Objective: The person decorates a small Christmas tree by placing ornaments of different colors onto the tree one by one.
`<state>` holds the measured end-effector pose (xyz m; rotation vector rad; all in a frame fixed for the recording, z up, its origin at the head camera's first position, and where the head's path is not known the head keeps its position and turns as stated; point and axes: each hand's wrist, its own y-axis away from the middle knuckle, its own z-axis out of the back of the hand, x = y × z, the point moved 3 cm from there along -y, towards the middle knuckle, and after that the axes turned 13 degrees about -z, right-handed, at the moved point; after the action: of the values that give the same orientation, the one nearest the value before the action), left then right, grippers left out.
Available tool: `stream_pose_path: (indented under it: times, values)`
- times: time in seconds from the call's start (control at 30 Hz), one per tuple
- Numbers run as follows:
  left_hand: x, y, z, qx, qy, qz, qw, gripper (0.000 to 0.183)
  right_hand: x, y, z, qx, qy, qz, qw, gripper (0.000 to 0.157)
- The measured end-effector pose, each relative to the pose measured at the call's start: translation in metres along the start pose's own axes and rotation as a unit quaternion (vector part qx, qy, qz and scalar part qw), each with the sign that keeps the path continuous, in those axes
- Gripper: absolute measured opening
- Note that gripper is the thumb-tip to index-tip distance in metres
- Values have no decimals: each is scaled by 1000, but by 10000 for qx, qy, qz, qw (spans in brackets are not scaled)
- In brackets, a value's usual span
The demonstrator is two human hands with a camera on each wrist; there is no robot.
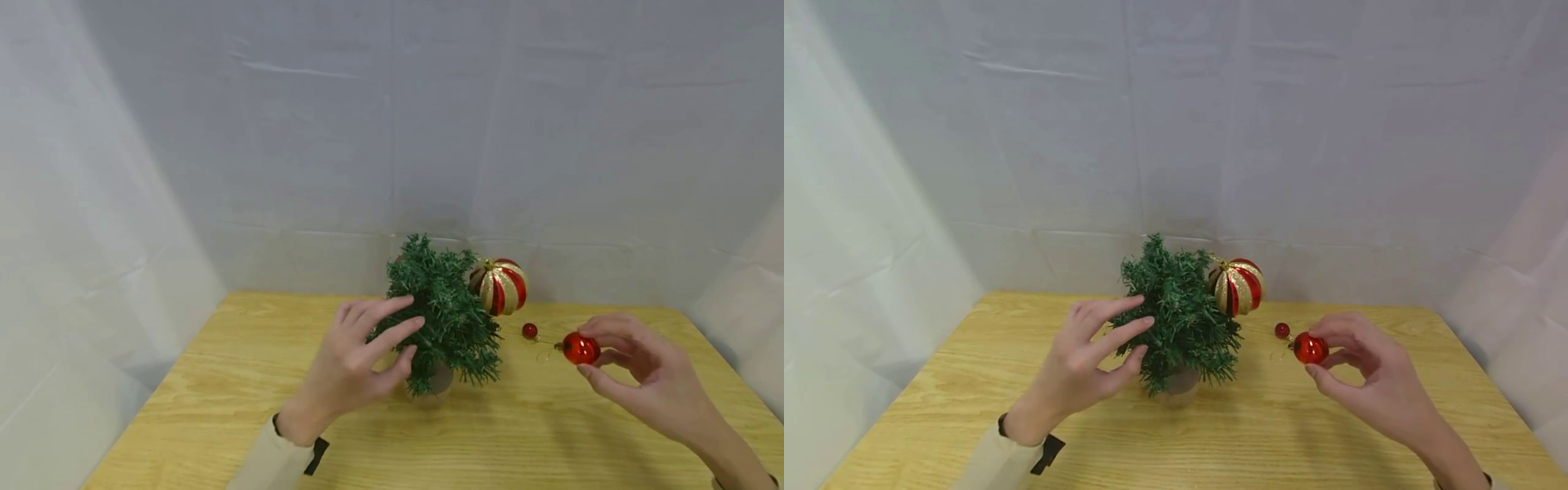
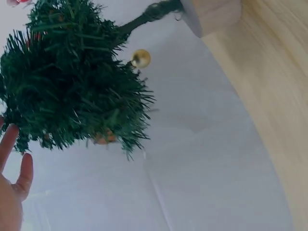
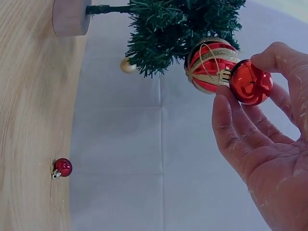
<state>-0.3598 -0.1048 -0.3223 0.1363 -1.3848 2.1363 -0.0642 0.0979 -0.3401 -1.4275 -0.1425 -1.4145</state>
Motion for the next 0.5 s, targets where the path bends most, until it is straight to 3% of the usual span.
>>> stream_pose_path:
  times: [0.17,0.5]
  values:
    - [3,9,0,147,142,148,9997,27,2,1,-2,-29,2,70,10000,59]
    - [2,12,-1,202,248,149,9994,26,9,1,-8,-27,-297,293,9991,57]
